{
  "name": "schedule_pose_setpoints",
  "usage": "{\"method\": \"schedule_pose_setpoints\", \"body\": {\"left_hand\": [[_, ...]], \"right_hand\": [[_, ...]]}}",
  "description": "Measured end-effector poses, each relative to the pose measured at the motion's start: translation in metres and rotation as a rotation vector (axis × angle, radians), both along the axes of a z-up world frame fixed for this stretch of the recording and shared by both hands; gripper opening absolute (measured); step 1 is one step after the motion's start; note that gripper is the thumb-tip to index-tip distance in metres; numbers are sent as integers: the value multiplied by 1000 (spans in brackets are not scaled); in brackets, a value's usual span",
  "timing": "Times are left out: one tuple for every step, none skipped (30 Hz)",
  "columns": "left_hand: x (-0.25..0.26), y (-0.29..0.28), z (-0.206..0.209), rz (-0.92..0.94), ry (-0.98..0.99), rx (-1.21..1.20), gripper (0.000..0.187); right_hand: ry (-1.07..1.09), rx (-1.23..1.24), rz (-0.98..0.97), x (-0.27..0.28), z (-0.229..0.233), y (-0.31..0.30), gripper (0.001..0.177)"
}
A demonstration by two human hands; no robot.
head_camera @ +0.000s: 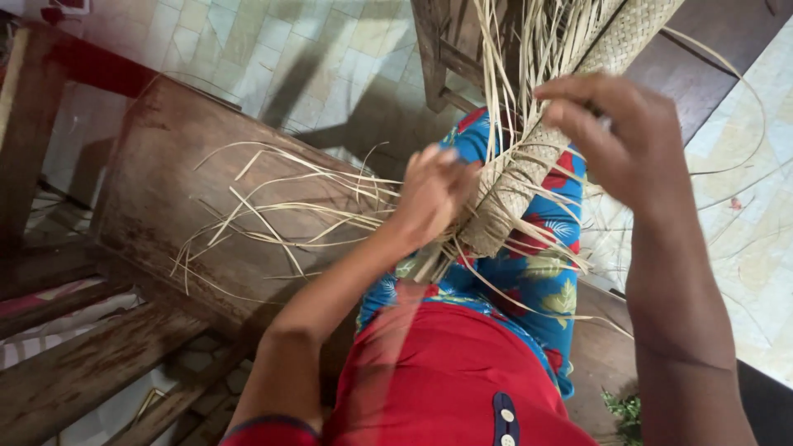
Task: Weaving natural fiber strips around a cylindrical core to create a rolled mat
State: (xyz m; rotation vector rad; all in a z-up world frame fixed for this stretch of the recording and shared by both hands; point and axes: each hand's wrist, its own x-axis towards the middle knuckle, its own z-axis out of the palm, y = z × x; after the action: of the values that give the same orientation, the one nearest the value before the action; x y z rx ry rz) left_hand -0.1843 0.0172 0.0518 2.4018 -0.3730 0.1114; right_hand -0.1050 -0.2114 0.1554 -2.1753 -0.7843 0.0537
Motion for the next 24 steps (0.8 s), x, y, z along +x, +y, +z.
{"method": "schedule_pose_setpoints", "body": {"left_hand": [[-14, 13, -2, 18, 136, -142, 38], [-27, 26, -4, 36, 273, -284, 47], [-43, 36, -7, 35, 276, -284, 47], [-59, 48, -10, 129, 304, -420, 41], [-74, 59, -13, 229, 325, -555, 35], [-84, 66, -14, 232, 324, -554, 35], [-97, 72, -15, 380, 474, -725, 31], [-110, 78, -15, 529, 624, -894, 31], [-119, 99, -27, 529, 625, -894, 31], [-129, 118, -39, 512, 686, -1237, 33], [-138, 139, -51, 483, 739, -1582, 39], [-134, 143, -34, 482, 741, -1582, 39], [-131, 147, -17, 518, 691, -1853, 31], [-129, 150, 0, 550, 626, -2123, 25], [-128, 157, 1, 552, 626, -2122, 25], [-127, 163, 3, 554, 495, -2254, 24], [-125, 170, 5, 548, 356, -2379, 38], [-114, 167, 15, 546, 356, -2377, 38], [-104, 164, 26, 626, 234, -2371, 49], [-93, 161, 36, 705, 111, -2358, 63], [-87, 149, 26, 706, 115, -2358, 63], [-80, 137, 15, 559, 59, -2056, 58], [-72, 126, 6, 419, 1, -1749, 56], [-62, 96, 9, 419, 0, -1748, 56]], "right_hand": [[111, -7, -25, 12, -16, 0, 16], [222, -14, -50, 24, -33, 1, 17], [225, -14, -52, 24, -61, -1, 17], [201, -150, -62, 25, -89, -2, 19], [173, -282, -69, 28, -117, -2, 22], [172, -281, -65, 30, -125, -3, 22], [99, -280, -42, 30, -133, -4, 18], [26, -278, -18, 30, -141, -6, 15], [27, -278, -19, 30, -149, -8, 15], [-9, -292, -16, 30, -156, -11, 13], [-44, -307, -14, 30, -163, -13, 12], [-42, -308, -16, 27, -164, -12, 12], [-89, -298, -43, 25, -165, -10, 13], [-135, -289, -70, 23, -166, -8, 14], [-133, -288, -70, 23, -172, -10, 14], [-144, -286, -77, 24, -178, -11, 12], [-158, -282, -85, 26, -183, -12, 11], [-159, -281, -87, 24, -183, -12, 11], [-169, -292, -109, 23, -182, -11, 12], [-179, -303, -132, 21, -183, -10, 13], [-177, -305, -133, 22, -182, -11, 13], [-171, -307, -114, 22, -182, -12, 14], [-169, -306, -93, 25, -182, -12, 14], [-169, -306, -92, 24, -182, -13, 14]]}}
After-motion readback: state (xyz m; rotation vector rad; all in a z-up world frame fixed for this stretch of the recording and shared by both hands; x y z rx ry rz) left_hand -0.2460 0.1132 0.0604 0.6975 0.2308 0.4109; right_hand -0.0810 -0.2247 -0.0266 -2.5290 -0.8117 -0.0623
